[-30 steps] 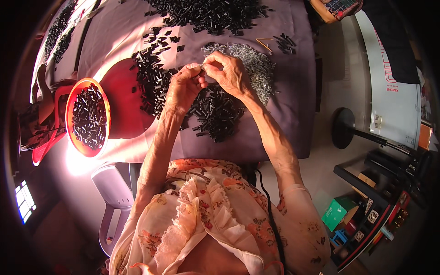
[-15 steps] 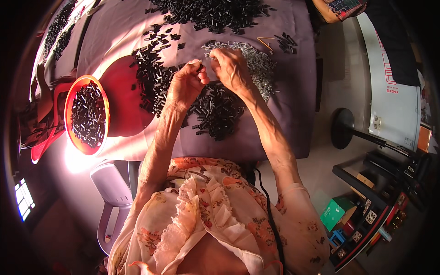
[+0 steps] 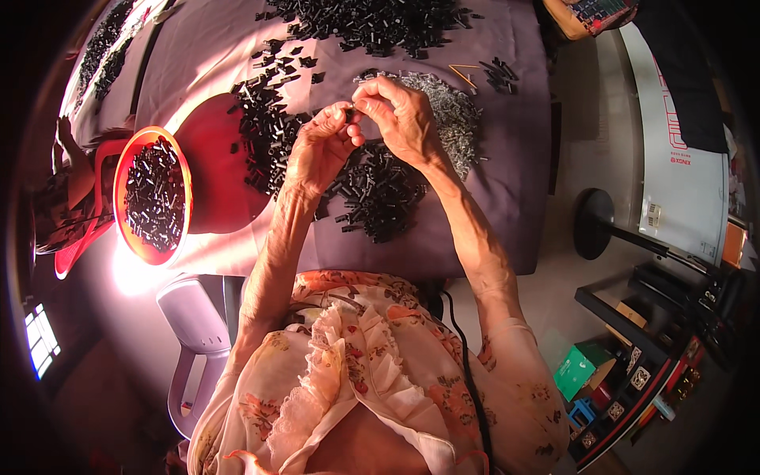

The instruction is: The person assembles small black plastic components by hand, inserting tiny metal pins or springs into them.

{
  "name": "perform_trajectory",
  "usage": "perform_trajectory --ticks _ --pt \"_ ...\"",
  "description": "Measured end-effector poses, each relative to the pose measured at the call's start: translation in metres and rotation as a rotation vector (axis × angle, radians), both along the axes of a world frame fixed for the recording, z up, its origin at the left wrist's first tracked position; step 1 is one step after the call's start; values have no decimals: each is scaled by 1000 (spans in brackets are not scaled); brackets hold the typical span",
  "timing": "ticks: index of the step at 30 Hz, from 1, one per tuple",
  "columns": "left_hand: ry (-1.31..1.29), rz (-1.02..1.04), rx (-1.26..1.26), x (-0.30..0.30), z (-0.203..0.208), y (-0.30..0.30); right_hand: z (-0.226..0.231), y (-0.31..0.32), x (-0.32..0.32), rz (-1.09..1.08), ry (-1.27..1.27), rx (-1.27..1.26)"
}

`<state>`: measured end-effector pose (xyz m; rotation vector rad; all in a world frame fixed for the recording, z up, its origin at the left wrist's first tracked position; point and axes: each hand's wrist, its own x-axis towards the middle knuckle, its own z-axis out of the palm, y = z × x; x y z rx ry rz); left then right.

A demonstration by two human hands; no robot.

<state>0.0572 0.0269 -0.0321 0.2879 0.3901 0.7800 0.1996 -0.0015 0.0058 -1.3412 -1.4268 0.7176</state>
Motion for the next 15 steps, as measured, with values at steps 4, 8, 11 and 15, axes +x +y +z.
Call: perform_trajectory --ticks 4,8,11,15 --pt "26 24 -8 -2 -1 -2 6 -3 -3 24 -139 42" --pt "72 34 66 -5 0 -5 5 -2 -1 107 -198 55" --pt "118 34 86 -7 2 -11 9 -6 1 168 -58 -111" --pt "126 38 63 -12 -2 -19 2 -13 -3 216 -119 -51"
